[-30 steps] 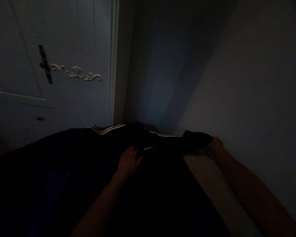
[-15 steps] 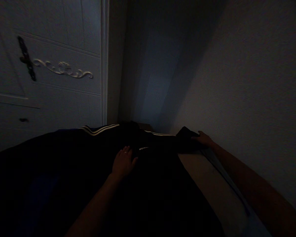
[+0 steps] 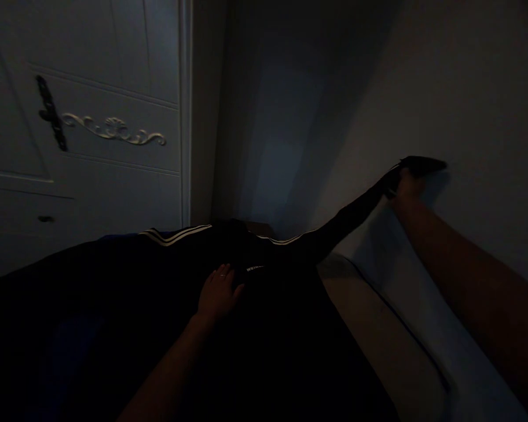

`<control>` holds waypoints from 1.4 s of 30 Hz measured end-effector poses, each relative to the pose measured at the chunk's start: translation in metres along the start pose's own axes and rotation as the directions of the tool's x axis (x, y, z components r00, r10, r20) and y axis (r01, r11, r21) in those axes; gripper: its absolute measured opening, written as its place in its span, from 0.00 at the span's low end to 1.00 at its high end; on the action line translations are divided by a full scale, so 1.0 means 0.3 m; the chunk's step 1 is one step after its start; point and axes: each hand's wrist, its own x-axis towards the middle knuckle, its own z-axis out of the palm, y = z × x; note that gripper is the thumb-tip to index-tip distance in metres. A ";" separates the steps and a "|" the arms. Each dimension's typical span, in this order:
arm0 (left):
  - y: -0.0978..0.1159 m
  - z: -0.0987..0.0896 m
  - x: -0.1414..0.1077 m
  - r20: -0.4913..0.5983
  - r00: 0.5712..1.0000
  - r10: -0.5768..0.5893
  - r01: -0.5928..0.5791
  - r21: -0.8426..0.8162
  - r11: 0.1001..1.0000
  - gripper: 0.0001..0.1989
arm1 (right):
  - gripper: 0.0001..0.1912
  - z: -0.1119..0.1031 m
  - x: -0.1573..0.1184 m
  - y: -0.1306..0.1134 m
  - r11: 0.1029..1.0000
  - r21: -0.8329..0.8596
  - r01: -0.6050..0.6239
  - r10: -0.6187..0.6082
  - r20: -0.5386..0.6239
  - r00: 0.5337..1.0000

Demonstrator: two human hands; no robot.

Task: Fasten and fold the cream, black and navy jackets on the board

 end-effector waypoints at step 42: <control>0.088 -0.098 0.023 0.272 0.951 0.146 0.131 -0.784 0.607 0.32 | 0.39 0.329 -0.870 0.340 0.711 0.120 0.693 -0.357 0.911 0.208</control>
